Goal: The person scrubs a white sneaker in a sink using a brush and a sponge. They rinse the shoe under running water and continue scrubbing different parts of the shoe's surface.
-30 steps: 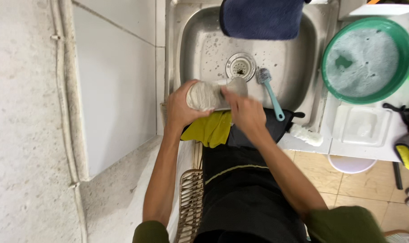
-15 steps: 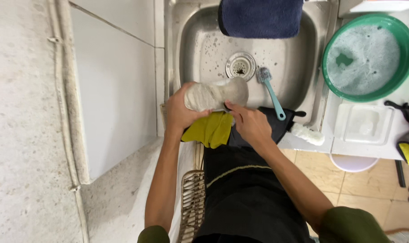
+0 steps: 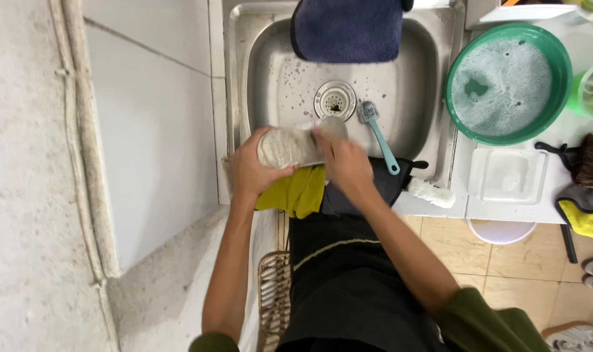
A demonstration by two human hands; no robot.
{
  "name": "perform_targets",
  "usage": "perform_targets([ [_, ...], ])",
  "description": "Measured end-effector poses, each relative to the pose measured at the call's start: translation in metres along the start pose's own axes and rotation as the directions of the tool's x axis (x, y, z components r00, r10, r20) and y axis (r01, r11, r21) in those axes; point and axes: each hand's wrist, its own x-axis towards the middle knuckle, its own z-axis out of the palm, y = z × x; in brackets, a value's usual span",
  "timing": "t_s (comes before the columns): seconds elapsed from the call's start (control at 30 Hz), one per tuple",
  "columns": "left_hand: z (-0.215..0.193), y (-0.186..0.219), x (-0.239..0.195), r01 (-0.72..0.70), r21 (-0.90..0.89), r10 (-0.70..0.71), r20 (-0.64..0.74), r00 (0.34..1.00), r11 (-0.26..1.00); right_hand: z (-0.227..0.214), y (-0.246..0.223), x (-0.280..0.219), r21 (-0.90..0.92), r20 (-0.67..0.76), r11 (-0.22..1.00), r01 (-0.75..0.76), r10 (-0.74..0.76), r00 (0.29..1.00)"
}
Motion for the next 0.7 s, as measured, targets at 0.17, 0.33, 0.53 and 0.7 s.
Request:
perform_targets([
  [0.17,0.001,0.004,-0.003,0.042,-0.040,-0.042,-0.014,0.999,0.998,0.000,0.028,0.026,-0.141,0.003,0.987,0.074,-0.074,0.997],
  [0.33,0.006,-0.005,-0.001,0.044,-0.074,-0.045,-0.007,0.999,0.996,-0.011,0.011,-0.005,-0.166,-0.046,0.985,0.041,-0.049,0.998],
  [0.53,0.000,0.010,0.001,-0.005,-0.074,0.002,-0.047,0.999,0.997,-0.006,0.028,0.053,-0.253,-0.026,0.965,0.067,-0.076,0.997],
  [0.7,0.002,-0.005,0.000,0.070,-0.101,-0.078,-0.082,0.994,0.992,-0.027,-0.021,-0.017,-0.148,0.162,0.984,-0.098,0.122,0.979],
])
